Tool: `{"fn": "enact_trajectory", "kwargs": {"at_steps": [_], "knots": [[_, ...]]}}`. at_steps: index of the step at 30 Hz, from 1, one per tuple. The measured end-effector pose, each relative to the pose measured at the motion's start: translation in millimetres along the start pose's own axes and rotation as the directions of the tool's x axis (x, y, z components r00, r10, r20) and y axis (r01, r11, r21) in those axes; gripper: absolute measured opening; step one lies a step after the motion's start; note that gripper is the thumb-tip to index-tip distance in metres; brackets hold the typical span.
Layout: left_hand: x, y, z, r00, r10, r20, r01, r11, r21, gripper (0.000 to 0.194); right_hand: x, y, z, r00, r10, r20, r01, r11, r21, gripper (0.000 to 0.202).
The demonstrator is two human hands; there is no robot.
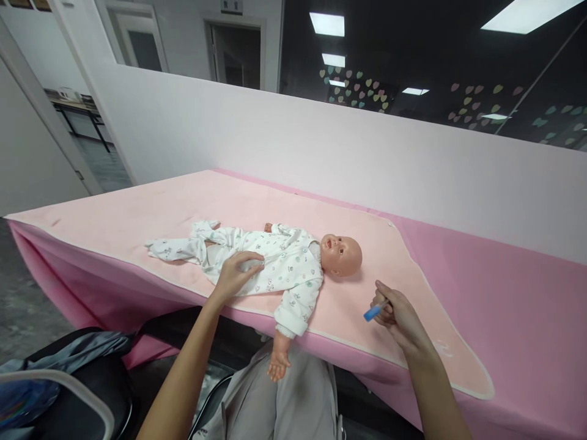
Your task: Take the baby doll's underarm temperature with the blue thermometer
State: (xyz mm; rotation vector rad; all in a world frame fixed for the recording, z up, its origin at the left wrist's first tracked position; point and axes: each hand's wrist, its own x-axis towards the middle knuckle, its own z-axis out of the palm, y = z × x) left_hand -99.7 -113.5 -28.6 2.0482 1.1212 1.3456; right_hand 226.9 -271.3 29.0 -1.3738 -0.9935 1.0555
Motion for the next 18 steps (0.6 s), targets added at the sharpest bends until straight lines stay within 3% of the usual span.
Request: {"fn": "enact_trajectory", "kwargs": {"at_steps": [6,10,13,15,18], "knots": [[-3.0,-1.5,-1.5,0.993,-0.078,-0.085,0.061,0.981,-0.182,0.012,4.0,11.3,-2.2,1.0,0.008,0.009,-0.006,0.99,-0.141,0.055],[9.6,4.2,-3.5,0.973,-0.103,-0.204,0.069,0.983,-0.168,0.009,5.9,13.5,-6.3,0.999,-0.034,-0.019,0.029,0.977,-0.209,0.057],[27.0,17.9,-3.6,0.962,-0.037,-0.27,0.017,0.997,-0.078,0.011,11.1,16.7,-9.9,0.997,-0.054,-0.059,0.039,0.969,-0.244,0.058],[39.8,33.3,0.9,0.975,0.071,-0.212,-0.059,0.996,0.06,0.015,17.2,22.2,-11.9,0.99,-0.096,-0.102,0.063,0.956,-0.286,0.057],[59.0,59.9,18.8,0.978,0.21,0.003,-0.204,0.943,0.265,0.02,27.6,33.7,-13.4,0.972,-0.174,-0.16,0.101,0.917,-0.387,0.054]]}}
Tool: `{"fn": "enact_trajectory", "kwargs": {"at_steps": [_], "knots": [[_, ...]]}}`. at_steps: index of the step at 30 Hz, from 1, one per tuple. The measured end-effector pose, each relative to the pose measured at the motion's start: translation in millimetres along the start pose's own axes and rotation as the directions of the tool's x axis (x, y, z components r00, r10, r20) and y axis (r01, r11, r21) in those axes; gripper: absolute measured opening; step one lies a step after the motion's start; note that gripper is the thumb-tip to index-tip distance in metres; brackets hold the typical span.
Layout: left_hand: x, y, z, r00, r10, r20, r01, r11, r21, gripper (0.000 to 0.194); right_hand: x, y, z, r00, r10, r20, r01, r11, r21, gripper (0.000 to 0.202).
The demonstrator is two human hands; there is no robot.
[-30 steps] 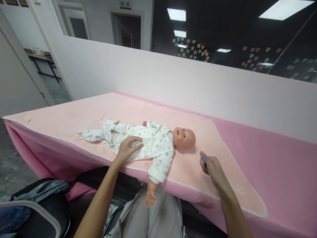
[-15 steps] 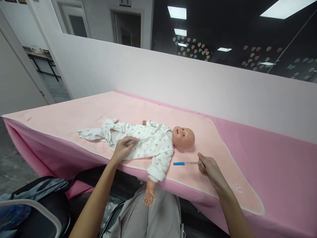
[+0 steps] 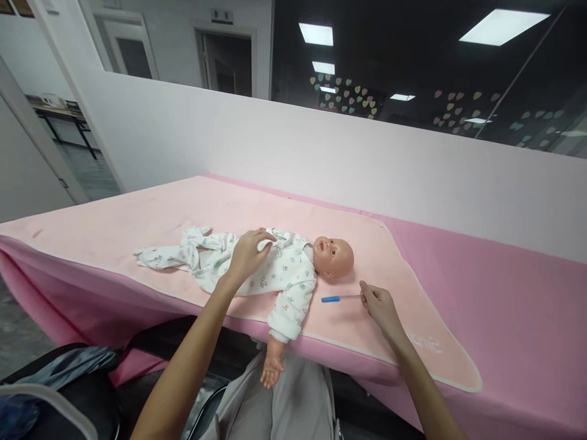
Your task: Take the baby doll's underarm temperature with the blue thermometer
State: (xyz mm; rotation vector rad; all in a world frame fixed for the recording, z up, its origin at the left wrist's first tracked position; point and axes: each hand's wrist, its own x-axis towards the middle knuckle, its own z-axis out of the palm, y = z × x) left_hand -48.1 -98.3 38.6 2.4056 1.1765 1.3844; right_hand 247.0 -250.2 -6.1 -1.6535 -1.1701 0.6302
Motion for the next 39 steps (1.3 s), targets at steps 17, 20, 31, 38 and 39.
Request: {"fn": "enact_trajectory", "kwargs": {"at_steps": [17,20,31,38,39], "knots": [[18.7,-9.3,66.7,0.938,-0.032,0.344,0.215,0.835,-0.507,0.022,-16.4,-22.7,45.6,0.956,-0.28,0.091,0.183,0.325,-0.928,0.023],[18.3,-7.4,64.3,0.938,-0.021,0.346,0.214,0.82,-0.531,0.021,-0.3,-48.7,69.9,0.861,-0.49,0.133,0.37,0.426,-0.826,0.02],[17.4,-19.2,72.4,0.952,0.063,0.3,0.141,0.78,-0.61,0.013,73.8,-62.5,168.6,0.668,-0.741,-0.066,0.656,0.628,-0.419,0.027],[16.6,-16.6,71.1,0.954,-0.007,0.299,0.198,0.765,-0.612,0.016,68.7,-53.0,165.3,0.639,-0.761,-0.111,0.709,0.638,-0.3,0.03],[16.6,-16.0,70.6,0.955,-0.015,0.298,0.202,0.768,-0.608,0.017,68.7,-52.5,165.6,0.641,-0.759,-0.117,0.708,0.643,-0.29,0.03]]}}
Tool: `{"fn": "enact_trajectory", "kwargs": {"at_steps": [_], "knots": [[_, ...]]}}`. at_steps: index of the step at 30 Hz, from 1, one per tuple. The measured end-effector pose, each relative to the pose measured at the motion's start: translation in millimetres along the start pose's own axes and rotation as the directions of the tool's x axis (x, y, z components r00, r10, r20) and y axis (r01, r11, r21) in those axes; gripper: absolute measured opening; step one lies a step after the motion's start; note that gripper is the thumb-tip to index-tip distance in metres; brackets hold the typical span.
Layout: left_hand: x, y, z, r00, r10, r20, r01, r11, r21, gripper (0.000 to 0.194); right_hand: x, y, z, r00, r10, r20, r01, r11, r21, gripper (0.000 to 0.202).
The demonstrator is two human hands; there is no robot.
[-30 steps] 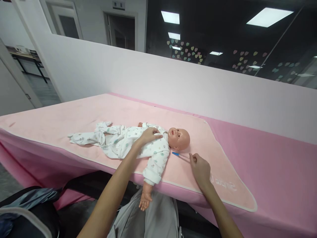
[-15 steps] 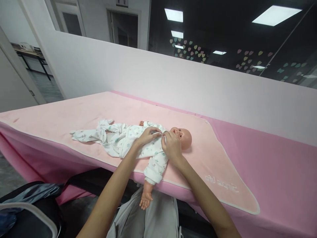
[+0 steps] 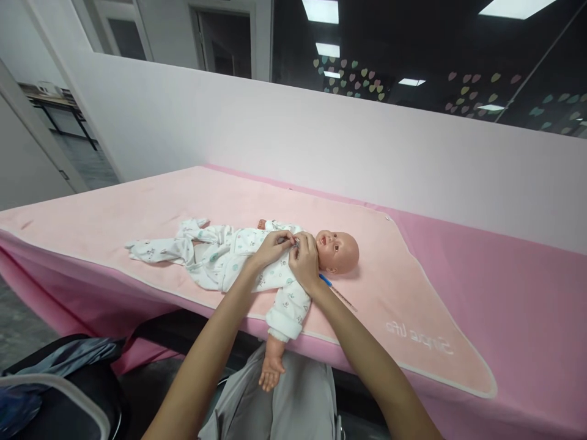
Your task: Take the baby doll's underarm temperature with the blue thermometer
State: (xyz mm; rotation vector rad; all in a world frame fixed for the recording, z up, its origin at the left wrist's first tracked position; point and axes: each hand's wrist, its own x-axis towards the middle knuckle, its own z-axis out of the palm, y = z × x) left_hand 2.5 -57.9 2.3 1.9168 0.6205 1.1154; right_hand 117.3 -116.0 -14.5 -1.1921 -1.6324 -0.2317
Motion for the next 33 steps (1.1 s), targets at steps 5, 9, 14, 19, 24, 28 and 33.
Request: {"fn": "enact_trajectory", "kwargs": {"at_steps": [5,9,14,19,24,28,33], "knots": [[-0.4,5.1,0.4,1.0,-0.016,-0.025,0.015,0.999,-0.033,0.017,-2.1,1.6,2.6,0.999,0.011,-0.039,-0.01,1.0,0.028,0.029],[-0.5,7.4,0.3,0.999,-0.032,-0.044,0.029,0.998,-0.057,0.015,-3.5,1.7,2.5,0.999,0.025,-0.043,-0.025,1.0,0.011,0.032],[-1.2,9.7,-0.8,0.998,-0.048,-0.046,0.047,0.999,-0.02,0.015,-4.5,1.3,2.4,0.998,0.029,-0.053,-0.027,0.999,0.024,0.033],[-1.9,13.0,-1.0,0.999,-0.018,-0.035,0.021,0.997,0.078,0.015,-6.4,3.1,4.0,0.995,0.022,-0.097,-0.018,0.999,0.035,0.029],[-2.8,11.3,-0.3,0.997,-0.046,-0.063,0.05,0.997,0.065,0.018,-7.7,5.6,6.3,0.986,0.061,-0.157,-0.055,0.998,0.042,0.026],[-3.1,10.1,0.1,0.987,-0.066,-0.149,0.069,0.997,0.014,0.019,-7.1,3.9,6.6,0.986,0.04,-0.162,-0.039,0.999,0.011,0.026],[-3.2,10.9,-0.5,0.985,-0.057,-0.161,0.051,0.998,-0.039,0.023,-7.3,1.2,5.2,0.99,0.012,-0.137,-0.013,1.0,-0.009,0.029]]}}
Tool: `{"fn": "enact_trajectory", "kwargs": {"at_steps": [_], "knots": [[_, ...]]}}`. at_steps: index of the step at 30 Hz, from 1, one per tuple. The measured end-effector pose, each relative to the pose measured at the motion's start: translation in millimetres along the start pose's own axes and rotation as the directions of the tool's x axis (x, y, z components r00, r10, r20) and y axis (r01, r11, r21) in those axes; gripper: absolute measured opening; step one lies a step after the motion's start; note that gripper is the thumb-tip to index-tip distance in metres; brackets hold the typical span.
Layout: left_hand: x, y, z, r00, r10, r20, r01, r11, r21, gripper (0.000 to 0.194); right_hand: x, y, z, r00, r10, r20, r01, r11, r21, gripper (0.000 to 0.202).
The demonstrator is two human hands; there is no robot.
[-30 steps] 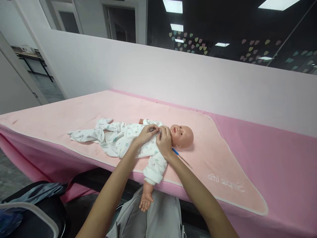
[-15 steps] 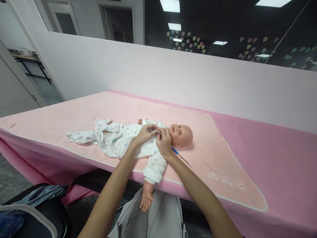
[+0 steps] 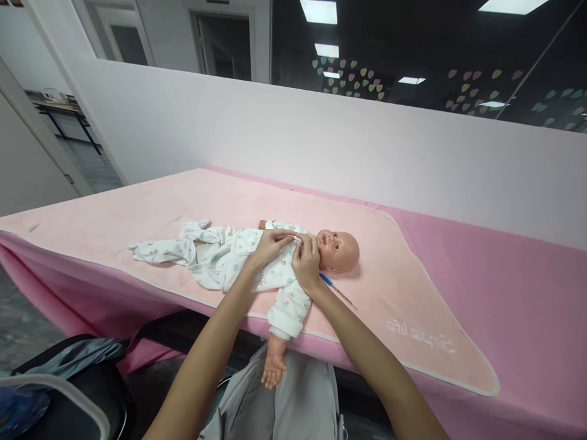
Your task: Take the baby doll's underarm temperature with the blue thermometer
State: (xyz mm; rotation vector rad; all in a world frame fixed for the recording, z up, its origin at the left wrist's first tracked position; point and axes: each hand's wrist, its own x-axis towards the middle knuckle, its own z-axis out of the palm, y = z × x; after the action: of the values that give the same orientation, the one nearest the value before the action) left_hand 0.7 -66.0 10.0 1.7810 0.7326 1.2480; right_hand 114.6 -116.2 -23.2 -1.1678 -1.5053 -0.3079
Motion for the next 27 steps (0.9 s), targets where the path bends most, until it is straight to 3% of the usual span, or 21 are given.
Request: {"fn": "enact_trajectory", "kwargs": {"at_steps": [7,14,27], "knots": [[-1.6,3.0,-1.7,0.999,-0.03,0.041,0.03,1.0,0.006,0.025,-0.5,1.3,0.1,0.999,0.02,-0.037,-0.021,1.0,-0.006,0.024],[-2.4,3.6,-1.7,0.998,-0.054,0.029,0.054,0.999,0.007,0.027,-0.3,1.1,-0.5,0.997,-0.063,-0.032,0.063,0.998,-0.02,0.022],[-1.9,6.5,-0.4,0.996,-0.081,0.022,0.082,0.994,-0.076,0.026,-0.4,0.9,0.4,0.997,-0.063,-0.051,0.061,0.997,-0.037,0.026]]}}
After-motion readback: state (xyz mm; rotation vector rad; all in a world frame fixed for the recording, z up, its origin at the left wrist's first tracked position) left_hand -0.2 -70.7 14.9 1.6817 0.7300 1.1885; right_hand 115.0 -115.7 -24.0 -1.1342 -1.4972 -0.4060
